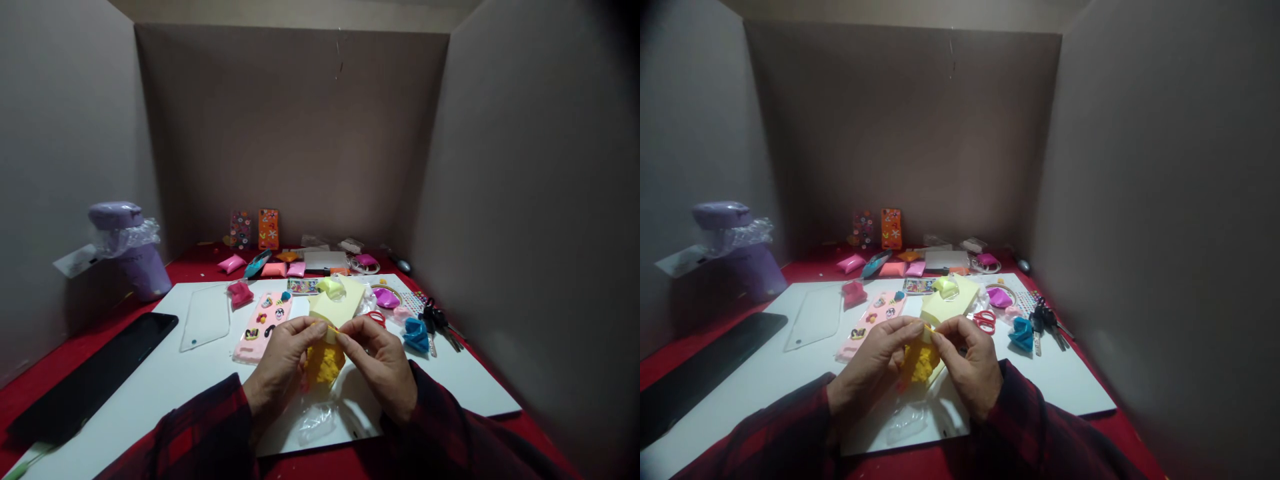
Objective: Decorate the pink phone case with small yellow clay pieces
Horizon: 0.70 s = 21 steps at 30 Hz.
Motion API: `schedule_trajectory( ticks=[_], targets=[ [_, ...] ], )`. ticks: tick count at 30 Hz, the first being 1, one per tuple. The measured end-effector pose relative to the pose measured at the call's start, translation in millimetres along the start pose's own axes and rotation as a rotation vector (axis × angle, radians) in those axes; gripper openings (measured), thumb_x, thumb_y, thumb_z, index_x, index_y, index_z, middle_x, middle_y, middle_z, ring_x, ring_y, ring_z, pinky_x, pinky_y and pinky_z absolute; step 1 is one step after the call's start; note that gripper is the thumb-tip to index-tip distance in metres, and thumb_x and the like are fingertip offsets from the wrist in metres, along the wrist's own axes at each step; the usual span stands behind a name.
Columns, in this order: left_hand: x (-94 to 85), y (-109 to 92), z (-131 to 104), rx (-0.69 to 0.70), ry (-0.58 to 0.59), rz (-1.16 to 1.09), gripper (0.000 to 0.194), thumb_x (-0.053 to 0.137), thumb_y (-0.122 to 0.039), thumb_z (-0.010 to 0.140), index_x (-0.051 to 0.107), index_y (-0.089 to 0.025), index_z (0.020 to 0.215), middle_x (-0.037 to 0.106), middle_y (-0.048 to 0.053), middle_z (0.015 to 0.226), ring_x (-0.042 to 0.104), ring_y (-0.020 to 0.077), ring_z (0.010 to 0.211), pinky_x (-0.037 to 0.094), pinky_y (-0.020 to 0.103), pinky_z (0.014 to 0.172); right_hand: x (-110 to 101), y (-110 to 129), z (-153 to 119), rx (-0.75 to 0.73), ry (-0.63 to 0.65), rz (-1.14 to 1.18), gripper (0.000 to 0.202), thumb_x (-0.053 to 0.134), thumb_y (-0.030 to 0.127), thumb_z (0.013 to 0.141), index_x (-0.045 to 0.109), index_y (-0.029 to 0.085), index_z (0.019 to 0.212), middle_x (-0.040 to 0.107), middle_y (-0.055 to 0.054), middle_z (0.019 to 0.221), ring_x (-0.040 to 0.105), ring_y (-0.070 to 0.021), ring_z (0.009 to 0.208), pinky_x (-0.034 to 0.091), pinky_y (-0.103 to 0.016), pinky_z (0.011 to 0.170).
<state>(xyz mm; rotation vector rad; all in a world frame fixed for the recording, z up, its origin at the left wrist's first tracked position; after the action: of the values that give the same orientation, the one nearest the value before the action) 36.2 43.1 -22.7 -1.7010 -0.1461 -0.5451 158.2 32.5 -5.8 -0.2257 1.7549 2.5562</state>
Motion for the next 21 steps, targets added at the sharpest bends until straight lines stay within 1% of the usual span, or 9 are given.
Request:
schedule_trajectory(
  ticks=[3,6,10,14,18,21],
  targets=[
    [-1.5,-0.9,0.4,0.006,-0.025,0.041,0.021,0.066,-0.031,0.07,0.06,-0.011,0.074,0.059,0.003,0.063,0.055,0.0117,0.055,0.04,0.022,0.053,0.0,0.1,0.2,-0.007,0.002,-0.012,0.015,0.055,0.032,0.082,0.056,0.017,0.079,0.056,0.0,0.069,0.053,-0.0127,0.063,0.042,-0.024,0.058],
    [-2.5,-3.4,0.8,0.044,-0.04,0.077,0.022,0.066,-0.032,0.07,0.06,-0.011,0.074,0.059,0.002,0.062,0.054,0.0107,0.053,0.039,0.021,0.051,0.7,-0.1,0.5,0.008,0.003,-0.01,0.016,0.057,0.033,0.081,0.056,0.016,0.079,0.057,0.0,0.069,0.054,-0.0126,0.063,0.043,-0.024,0.058],
    [-1.6,-4.4,0.5,0.077,-0.016,0.06,0.022,0.068,-0.031,0.069,0.061,-0.011,0.074,0.059,0.003,0.064,0.055,0.0113,0.056,0.041,0.022,0.054,1.6,0.9,0.0,0.011,0.002,0.024,0.017,0.058,0.033,0.08,0.056,0.016,0.078,0.057,0.001,0.068,0.054,-0.0116,0.061,0.043,-0.023,0.056],
    [0.9,-1.8,-0.4,0.037,0.03,-0.014,0.025,0.072,-0.022,0.064,0.063,-0.012,0.084,0.062,0.004,0.073,0.058,0.0137,0.064,0.044,0.025,0.062,-0.8,1.0,-0.4,0.01,-0.021,0.075,0.016,0.059,0.032,0.08,0.056,0.016,0.078,0.056,0.001,0.067,0.054,-0.011,0.061,0.043,-0.022,0.057],
    [0.4,-1.1,-0.8,0.012,0.007,-0.008,0.018,0.069,-0.023,0.066,0.062,-0.01,0.075,0.062,0.005,0.067,0.058,0.0141,0.061,0.044,0.026,0.061,-1.3,0.5,0.6,0.007,-0.022,0.139,0.015,0.059,0.031,0.08,0.055,0.016,0.077,0.056,0.002,0.067,0.054,-0.0105,0.06,0.044,-0.022,0.057],
    [-0.9,-1.0,-0.8,0.008,-0.026,0.029,0.018,0.068,-0.026,0.067,0.061,-0.01,0.074,0.061,0.004,0.065,0.058,0.0142,0.058,0.043,0.026,0.057,0.1,0.4,1.6,0.015,-0.018,0.164,0.015,0.06,0.03,0.079,0.055,0.017,0.077,0.056,0.002,0.067,0.054,-0.01,0.06,0.044,-0.021,0.057]
  ],
)
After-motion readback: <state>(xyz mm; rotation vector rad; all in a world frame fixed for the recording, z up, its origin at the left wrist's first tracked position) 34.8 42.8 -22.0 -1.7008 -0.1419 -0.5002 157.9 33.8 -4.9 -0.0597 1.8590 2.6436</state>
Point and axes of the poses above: each hand's wrist, its own z-axis towards the middle knuckle, its own x-axis out of the palm, y = z × x, the point moved 7 cm from there along z, towards the middle knuckle
